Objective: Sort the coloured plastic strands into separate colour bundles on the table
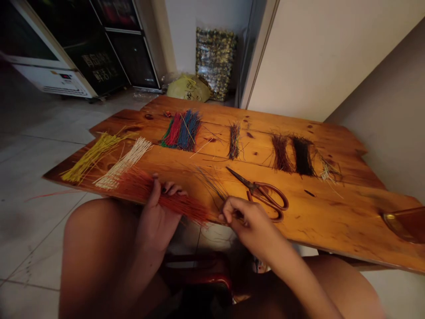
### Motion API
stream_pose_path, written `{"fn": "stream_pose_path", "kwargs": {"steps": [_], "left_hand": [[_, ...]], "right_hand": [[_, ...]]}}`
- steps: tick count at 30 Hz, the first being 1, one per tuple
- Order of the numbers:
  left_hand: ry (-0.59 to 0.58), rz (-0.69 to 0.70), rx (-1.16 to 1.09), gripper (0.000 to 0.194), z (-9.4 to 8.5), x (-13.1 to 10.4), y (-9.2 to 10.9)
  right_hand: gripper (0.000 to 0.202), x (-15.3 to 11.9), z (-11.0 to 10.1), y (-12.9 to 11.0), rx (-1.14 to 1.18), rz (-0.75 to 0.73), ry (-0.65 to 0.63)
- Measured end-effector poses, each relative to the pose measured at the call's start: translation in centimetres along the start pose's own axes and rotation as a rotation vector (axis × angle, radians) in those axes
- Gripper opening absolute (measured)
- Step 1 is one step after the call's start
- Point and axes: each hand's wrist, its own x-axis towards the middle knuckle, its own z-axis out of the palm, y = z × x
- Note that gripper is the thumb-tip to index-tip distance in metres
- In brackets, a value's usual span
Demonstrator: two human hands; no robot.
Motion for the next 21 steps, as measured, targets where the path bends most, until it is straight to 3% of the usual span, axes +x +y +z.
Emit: {"fn": "stream_pose_path", "kwargs": {"steps": [4,9,13,21], "left_hand": [[-0.029,0.080,-0.007,0.010,-0.4,0.6,1.7],[-0.036,0.161,-0.002,0.021,-0.2,0.7,3.4],[-0.051,0.155,-0.003,0.023,0.1,0.4,3.7],[-0.042,0.035,-0.028,0.023,0.3,-0.4,2.5]], "right_hand": [[0.024,0.8,-2.4,2.3,0.210,0.021,-0.088],[0.036,1.8,-3.8,4.7,0.383,0.104,0.092],[0.030,2.5,-3.3,5.7,0.377,0.135,0.192],[0.016,3.4,-0.2,6.6,0.040,0.106,0.206]]}}
